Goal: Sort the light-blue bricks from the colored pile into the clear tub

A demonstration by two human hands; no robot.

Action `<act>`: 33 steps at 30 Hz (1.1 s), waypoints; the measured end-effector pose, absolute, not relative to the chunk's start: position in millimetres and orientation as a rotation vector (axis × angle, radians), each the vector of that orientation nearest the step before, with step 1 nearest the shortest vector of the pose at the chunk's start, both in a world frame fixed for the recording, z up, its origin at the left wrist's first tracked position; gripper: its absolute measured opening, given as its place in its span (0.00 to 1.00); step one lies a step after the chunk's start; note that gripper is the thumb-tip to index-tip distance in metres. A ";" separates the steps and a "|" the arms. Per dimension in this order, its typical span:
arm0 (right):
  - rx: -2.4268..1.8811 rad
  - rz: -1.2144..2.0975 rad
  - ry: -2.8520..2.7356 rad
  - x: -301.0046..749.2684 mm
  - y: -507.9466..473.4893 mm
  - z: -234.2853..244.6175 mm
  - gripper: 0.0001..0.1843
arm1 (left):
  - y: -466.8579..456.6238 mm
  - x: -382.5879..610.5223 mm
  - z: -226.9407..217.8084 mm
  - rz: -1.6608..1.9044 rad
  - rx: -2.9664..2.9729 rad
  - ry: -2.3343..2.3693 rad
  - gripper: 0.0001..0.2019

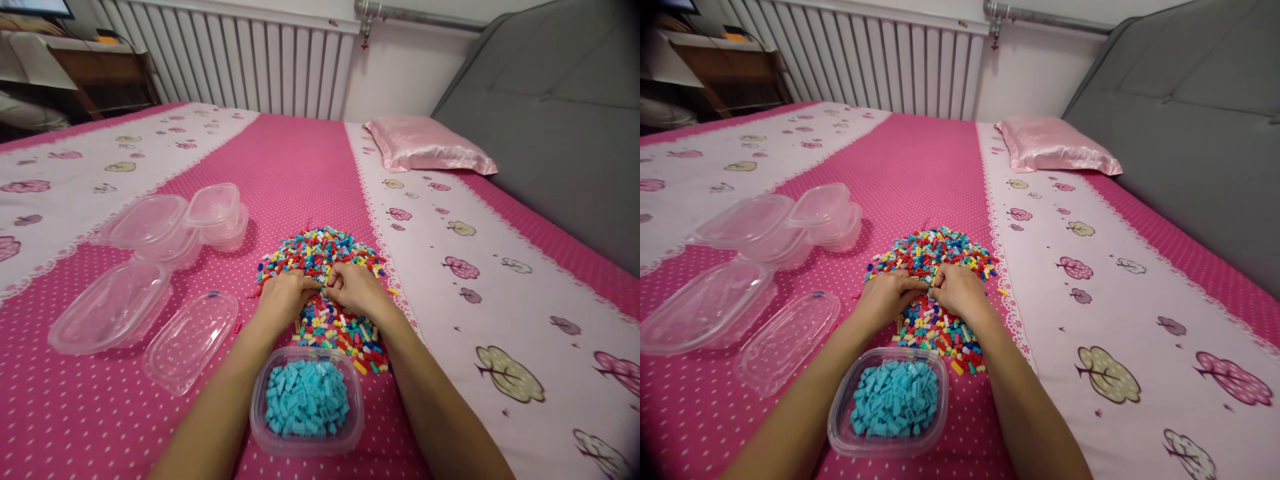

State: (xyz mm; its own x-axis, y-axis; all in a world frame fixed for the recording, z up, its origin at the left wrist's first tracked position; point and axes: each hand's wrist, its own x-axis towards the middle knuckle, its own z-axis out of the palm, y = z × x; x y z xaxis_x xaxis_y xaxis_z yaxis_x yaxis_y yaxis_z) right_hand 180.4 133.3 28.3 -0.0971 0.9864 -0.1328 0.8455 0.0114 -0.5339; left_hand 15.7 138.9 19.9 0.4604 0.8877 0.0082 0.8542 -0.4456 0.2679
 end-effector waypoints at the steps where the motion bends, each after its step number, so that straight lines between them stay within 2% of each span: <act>1: -1.895 0.721 -2.014 180.5 133.6 27.6 0.06 | 139.4 15.6 19.5 0.213 2.481 1.517 0.12; 16: -1.894 0.719 -2.008 181.3 133.4 28.1 0.05 | 137.1 14.3 18.5 0.405 2.274 1.431 0.08; 27: -1.938 0.712 -1.995 179.6 133.8 29.6 0.06 | 144.1 -2.1 24.9 0.822 1.399 1.212 0.08; 33: -1.924 0.728 -1.996 180.4 134.4 28.0 0.06 | 145.1 -4.7 34.4 0.840 0.946 1.065 0.03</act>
